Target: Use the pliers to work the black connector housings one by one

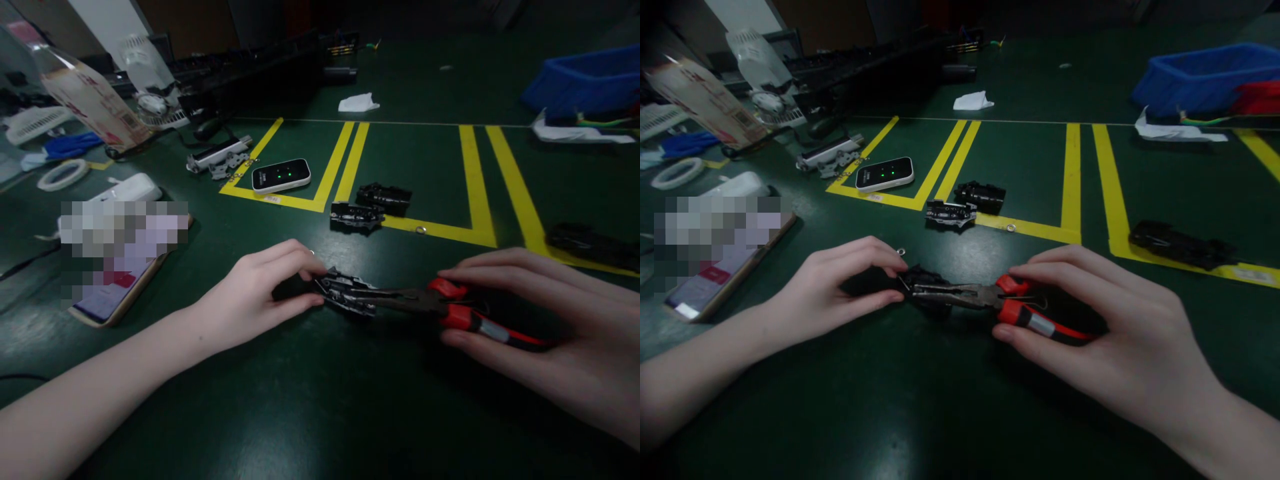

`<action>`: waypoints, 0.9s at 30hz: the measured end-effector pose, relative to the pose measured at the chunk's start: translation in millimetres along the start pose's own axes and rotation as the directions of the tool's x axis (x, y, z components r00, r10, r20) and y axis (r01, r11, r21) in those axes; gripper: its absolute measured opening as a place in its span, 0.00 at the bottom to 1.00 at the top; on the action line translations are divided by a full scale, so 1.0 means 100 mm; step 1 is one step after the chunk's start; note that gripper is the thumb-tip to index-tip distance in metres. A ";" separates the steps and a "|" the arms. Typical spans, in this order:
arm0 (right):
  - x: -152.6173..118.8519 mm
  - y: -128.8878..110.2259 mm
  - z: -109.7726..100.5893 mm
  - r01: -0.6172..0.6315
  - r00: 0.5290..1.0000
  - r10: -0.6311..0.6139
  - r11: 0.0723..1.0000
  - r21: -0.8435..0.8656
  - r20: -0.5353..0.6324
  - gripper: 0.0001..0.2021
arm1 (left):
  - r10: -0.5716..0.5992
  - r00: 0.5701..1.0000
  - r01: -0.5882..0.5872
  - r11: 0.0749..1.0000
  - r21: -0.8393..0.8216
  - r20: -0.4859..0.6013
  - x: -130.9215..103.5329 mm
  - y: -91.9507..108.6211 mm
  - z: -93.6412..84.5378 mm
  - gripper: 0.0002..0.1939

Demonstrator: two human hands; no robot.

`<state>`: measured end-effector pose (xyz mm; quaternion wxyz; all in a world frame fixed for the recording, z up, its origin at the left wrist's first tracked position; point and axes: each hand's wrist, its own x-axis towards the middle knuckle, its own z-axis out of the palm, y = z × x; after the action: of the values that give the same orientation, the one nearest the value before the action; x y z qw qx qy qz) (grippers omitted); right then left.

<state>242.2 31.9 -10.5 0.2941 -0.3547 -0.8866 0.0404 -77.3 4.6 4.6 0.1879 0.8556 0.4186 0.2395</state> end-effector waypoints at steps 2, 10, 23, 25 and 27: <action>0.00 -0.01 0.01 -0.002 1.000 0.002 1.000 0.003 -0.005 0.19 | -0.018 1.000 0.018 1.000 0.016 -0.004 0.00 0.01 0.00 0.17; -0.02 -0.02 0.02 0.025 1.000 -0.025 0.999 -0.044 -0.001 0.20 | 0.110 0.992 -0.097 0.974 0.203 -0.058 -0.02 0.00 0.02 0.12; 0.03 -0.29 -0.15 0.051 0.997 -0.042 0.986 -0.157 0.059 0.22 | 0.031 0.997 -0.029 0.999 0.022 -0.073 -0.02 0.16 0.13 0.11; 0.01 -0.34 -0.18 -0.008 0.997 0.021 0.985 -0.172 0.075 0.21 | 0.047 0.995 -0.046 0.999 0.024 -0.087 -0.03 0.16 0.14 0.11; 0.00 -0.38 -0.21 -0.091 0.992 0.105 0.979 -0.183 0.071 0.21 | 0.047 0.995 -0.044 0.999 0.029 -0.090 -0.03 0.16 0.14 0.11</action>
<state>230.4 0.5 17.0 0.2228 -0.4211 -0.8792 -0.0111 -61.2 -8.7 0.5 0.1517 0.8556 0.4104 0.2767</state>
